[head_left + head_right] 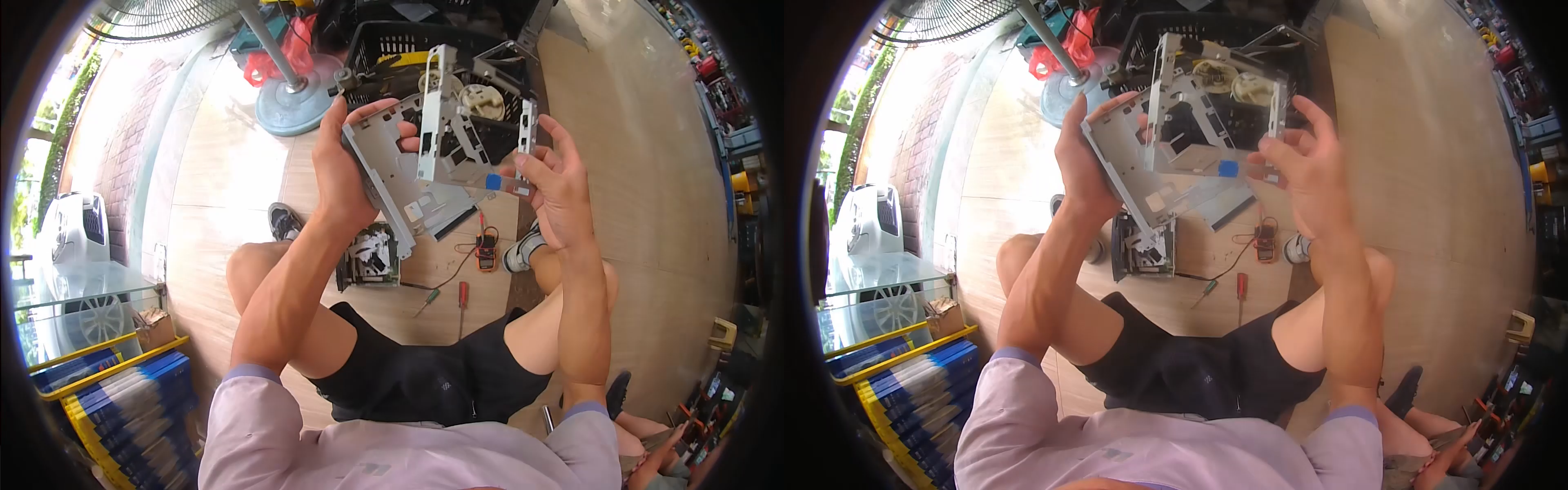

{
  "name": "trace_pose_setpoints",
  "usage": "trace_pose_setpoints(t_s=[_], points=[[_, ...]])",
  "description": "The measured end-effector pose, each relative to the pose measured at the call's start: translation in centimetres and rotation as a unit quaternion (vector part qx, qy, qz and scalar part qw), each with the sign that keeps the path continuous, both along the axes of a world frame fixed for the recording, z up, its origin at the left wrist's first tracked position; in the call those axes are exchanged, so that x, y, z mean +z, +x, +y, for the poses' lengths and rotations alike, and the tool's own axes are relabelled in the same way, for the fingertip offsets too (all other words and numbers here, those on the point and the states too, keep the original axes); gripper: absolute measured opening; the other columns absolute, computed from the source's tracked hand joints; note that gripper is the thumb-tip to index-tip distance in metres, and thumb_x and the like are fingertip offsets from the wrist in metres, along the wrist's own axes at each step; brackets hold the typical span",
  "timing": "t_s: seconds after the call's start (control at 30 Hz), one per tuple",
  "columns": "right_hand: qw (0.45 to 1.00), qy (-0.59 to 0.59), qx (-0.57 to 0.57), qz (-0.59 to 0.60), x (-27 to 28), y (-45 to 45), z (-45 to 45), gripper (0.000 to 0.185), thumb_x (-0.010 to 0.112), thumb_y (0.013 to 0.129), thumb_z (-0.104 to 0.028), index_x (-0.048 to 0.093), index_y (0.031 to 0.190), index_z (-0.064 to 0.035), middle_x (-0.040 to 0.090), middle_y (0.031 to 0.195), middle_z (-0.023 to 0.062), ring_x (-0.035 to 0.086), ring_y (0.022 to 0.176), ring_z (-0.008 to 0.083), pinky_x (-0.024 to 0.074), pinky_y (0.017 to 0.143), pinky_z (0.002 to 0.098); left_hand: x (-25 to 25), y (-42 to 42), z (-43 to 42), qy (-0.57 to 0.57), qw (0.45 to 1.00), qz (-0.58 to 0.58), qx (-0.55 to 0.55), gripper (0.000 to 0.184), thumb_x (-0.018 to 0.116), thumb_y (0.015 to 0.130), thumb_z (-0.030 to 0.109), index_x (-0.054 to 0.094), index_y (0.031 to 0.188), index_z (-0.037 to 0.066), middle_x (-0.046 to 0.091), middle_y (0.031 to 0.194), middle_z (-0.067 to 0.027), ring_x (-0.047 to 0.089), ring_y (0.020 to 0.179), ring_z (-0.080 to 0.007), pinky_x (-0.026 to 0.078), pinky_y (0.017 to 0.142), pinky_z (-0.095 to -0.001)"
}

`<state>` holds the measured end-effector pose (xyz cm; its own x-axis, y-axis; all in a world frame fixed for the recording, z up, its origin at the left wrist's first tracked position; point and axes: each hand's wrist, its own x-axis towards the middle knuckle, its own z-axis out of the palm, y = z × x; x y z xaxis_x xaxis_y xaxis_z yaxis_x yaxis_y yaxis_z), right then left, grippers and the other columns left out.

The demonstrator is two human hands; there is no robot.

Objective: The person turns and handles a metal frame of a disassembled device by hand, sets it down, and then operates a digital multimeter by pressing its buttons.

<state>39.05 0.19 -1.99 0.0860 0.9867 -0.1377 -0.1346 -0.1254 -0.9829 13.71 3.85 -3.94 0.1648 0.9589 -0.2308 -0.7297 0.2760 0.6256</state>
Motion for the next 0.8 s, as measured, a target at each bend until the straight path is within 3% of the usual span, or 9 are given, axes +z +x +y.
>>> trace_pose_setpoints(t_s=[0.1, 0.23, 0.4, 0.5, 0.7, 0.8], points=[[0.999, -0.032, -0.002, 0.029, 1.0, 0.3, 0.0, 0.072, 0.069, 0.096, -0.013, 0.032, 0.155, 0.0015, 0.062, 0.108, 0.0116, 0.071, 0.092, 0.0221, 0.0599, 0.079, 0.0338, 0.2, 0.3, 0.1, -0.001, 1.000, -0.016, 0.025, 0.061, 0.040, 0.105, 0.056, 0.057, 0.128, 0.003, 0.068, 0.095, -0.0164, 0.067, 0.083, -0.0277, 0.058, 0.075, -0.0432], [0.999, -0.040, -0.016, -0.011, 0.5, 0.0, 0.0, 0.061, 0.069, 0.096, -0.015, 0.042, 0.148, 0.0037, 0.065, 0.105, 0.0097, 0.072, 0.091, 0.0193, 0.0602, 0.073, 0.0298, -0.1, 0.1, 0.1, 0.033, 0.999, 0.006, 0.036, 0.062, 0.041, 0.104, 0.058, 0.058, 0.127, 0.003, 0.068, 0.095, -0.0156, 0.067, 0.083, -0.0273, 0.058, 0.075, -0.0430], [0.996, -0.032, -0.034, -0.072, -1.7, -0.2, 0.5, 0.045, 0.066, 0.098, -0.015, 0.054, 0.136, 0.0060, 0.069, 0.094, 0.0066, 0.070, 0.082, 0.0114, 0.0593, 0.063, 0.0257, 0.6, 0.6, -0.4, 0.040, 0.998, -0.015, 0.046, 0.061, 0.039, 0.105, 0.055, 0.054, 0.129, 0.001, 0.067, 0.096, -0.0193, 0.067, 0.082, -0.0293, 0.059, 0.076, -0.0502], [0.986, -0.006, -0.044, -0.159, -2.3, -1.0, 0.3, 0.041, 0.063, 0.099, -0.012, 0.054, 0.135, 0.0062, 0.068, 0.090, 0.0055, 0.067, 0.076, 0.0092, 0.0602, 0.062, 0.0274, 0.7, 0.6, -0.4, 0.042, 0.998, -0.022, 0.043, 0.061, 0.038, 0.105, 0.055, 0.054, 0.129, 0.001, 0.066, 0.097, -0.0200, 0.067, 0.082, -0.0300, 0.059, 0.076, -0.0518], [0.969, 0.079, 0.004, -0.233, -1.7, -1.3, -0.5, 0.062, 0.059, 0.097, -0.004, 0.036, 0.154, 0.0019, 0.064, 0.086, 0.0042, 0.059, 0.075, 0.0084, 0.0519, 0.066, 0.0238, 0.3, -0.4, 0.0, 0.028, 0.998, -0.048, 0.013, 0.062, 0.036, 0.105, 0.055, 0.056, 0.127, 0.001, 0.067, 0.097, -0.0202, 0.067, 0.081, -0.0303, 0.059, 0.076, -0.0507], [0.983, 0.054, 0.091, -0.153, -0.6, 0.1, -0.1, 0.081, 0.057, 0.089, 0.001, 0.022, 0.162, -0.0020, 0.065, 0.094, 0.0067, 0.057, 0.078, 0.0088, 0.0492, 0.070, 0.0239, 1.0, -0.7, -0.1, 0.035, 0.997, -0.066, -0.015, 0.062, 0.036, 0.105, 0.054, 0.057, 0.127, 0.000, 0.069, 0.096, -0.0202, 0.068, 0.080, -0.0302, 0.059, 0.075, -0.0496]])
